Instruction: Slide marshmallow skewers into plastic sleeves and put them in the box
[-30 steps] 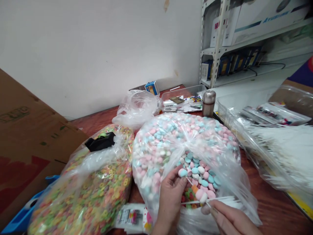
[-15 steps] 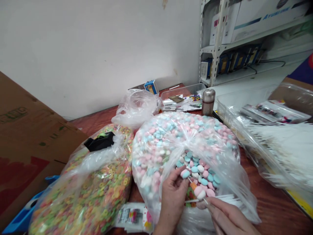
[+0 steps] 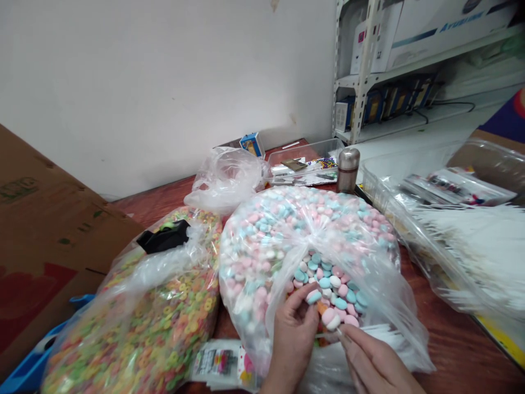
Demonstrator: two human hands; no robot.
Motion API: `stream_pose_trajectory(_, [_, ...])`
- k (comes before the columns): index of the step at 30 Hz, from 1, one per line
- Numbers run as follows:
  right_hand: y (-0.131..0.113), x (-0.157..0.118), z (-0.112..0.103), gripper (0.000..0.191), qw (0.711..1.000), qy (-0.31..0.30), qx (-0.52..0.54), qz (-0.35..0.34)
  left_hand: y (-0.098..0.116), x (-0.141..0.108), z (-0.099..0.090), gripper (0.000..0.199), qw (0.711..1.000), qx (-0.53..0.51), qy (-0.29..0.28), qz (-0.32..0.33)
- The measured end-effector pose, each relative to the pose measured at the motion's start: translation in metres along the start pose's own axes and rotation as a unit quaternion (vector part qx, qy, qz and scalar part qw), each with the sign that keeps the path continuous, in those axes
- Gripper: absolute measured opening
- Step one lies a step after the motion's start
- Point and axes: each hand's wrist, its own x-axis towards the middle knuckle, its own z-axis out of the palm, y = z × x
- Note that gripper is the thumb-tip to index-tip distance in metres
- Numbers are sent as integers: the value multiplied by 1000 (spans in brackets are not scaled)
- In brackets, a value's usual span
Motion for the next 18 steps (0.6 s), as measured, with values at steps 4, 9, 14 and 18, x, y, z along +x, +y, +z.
stream_pose_trajectory(4, [11,5,4,32,998,18,-45,-45,-1,-6,2,37,1000,-5,-31,1])
stream_pose_trajectory(9, [15,15,4,33,990,45,-98,-87,0,-17,2,31,998,9,-59,22])
stream_pose_trajectory(14, [16,11,-10,32,977,49,-193,-79,12,-20,8,54,970,-241,0,18])
stream_pose_trajectory(18, [23,-4,-9,25,949,14,-286,-130,15,-20,21,37,954,-294,-15,-66])
